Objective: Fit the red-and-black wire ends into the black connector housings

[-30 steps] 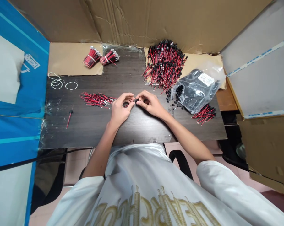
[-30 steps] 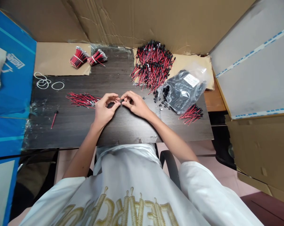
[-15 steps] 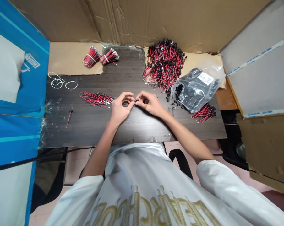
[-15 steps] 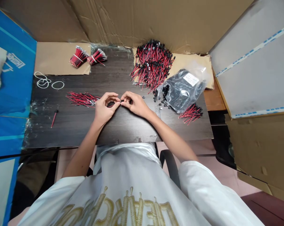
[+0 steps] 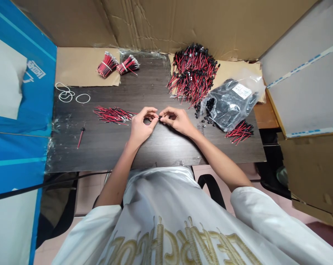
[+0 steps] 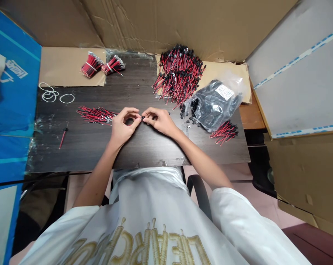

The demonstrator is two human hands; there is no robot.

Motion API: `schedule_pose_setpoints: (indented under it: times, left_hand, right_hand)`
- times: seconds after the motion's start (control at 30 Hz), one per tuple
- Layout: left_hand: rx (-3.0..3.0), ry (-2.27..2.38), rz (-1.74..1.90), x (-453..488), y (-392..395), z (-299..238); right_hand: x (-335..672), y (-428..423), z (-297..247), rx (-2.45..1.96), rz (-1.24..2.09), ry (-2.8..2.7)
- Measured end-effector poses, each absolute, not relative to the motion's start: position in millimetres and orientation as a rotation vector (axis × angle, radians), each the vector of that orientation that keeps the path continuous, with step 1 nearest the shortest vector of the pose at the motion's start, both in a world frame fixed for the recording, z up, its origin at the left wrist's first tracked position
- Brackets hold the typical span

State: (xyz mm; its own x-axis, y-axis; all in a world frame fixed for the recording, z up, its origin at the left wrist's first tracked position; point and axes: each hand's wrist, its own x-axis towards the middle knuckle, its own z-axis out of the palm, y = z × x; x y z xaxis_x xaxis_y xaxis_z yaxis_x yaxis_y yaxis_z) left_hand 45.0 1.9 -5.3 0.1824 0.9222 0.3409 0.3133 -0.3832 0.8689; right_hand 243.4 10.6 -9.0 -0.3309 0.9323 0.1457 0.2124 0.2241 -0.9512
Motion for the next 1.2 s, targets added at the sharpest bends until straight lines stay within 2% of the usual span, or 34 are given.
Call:
schedule_pose_setpoints:
  times: [0.57,0.87,1.2]
  left_hand:
    - [1.743,1.191,1.251,46.4,1.9,-9.4]
    - [1.89,1.28,1.242,45.4,1.4,-7.7]
    - [2.049,1.276,1.262,44.5,-1.8,-5.4]
  right_hand:
    - [243.4,9.3,-6.4,-1.055,1.052,-1.785]
    - [243.5,8.0,-4.6,-1.072,0.832,-1.902]
    - [241.8,5.8,-7.8,-1.065,0.79,-1.96]
